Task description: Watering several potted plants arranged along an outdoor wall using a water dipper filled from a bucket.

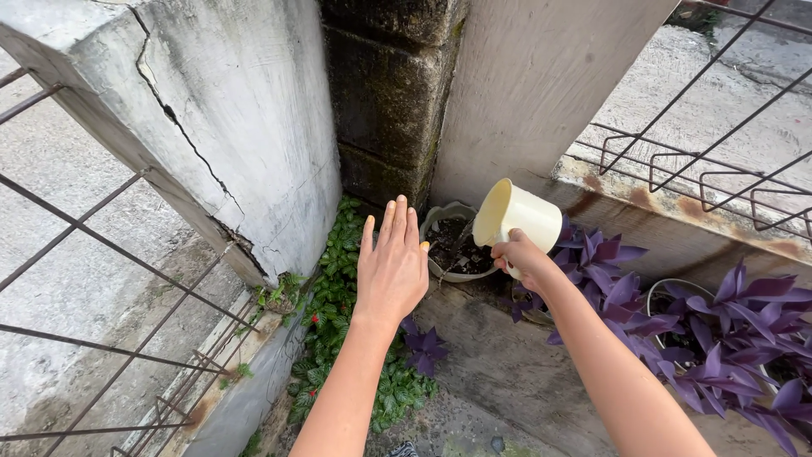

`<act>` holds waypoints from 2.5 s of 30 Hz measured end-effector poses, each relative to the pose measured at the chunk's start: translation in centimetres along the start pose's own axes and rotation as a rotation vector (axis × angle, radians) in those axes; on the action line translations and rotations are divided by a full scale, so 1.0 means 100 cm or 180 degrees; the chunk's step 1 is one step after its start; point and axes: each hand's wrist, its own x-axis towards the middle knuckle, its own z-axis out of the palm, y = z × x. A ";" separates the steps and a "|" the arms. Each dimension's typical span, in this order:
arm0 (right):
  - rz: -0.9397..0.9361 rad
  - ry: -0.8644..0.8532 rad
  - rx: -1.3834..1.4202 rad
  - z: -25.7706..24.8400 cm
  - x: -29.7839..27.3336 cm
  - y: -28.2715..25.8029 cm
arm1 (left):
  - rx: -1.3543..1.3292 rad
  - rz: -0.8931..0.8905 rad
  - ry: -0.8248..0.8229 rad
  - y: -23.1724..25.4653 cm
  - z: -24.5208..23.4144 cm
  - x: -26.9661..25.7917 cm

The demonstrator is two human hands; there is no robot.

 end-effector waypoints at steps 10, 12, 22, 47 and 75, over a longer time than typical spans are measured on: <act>-0.0297 0.0128 -0.0448 -0.004 0.020 0.020 | 0.0020 0.0022 0.0009 -0.002 -0.002 -0.002; -0.0350 0.0253 -0.0539 -0.005 0.023 0.022 | 0.0037 0.0031 0.0005 -0.003 -0.003 -0.002; -0.1325 0.0735 -0.2074 -0.020 0.049 0.058 | 0.0073 0.0036 -0.0008 -0.006 -0.003 -0.006; -0.1010 -0.0039 0.0222 -0.017 -0.077 -0.008 | -0.0069 0.0288 -0.0081 0.024 0.006 0.001; -0.1203 0.0932 0.2855 -0.166 -0.281 0.040 | -0.0863 0.1862 -0.0380 0.227 0.064 0.026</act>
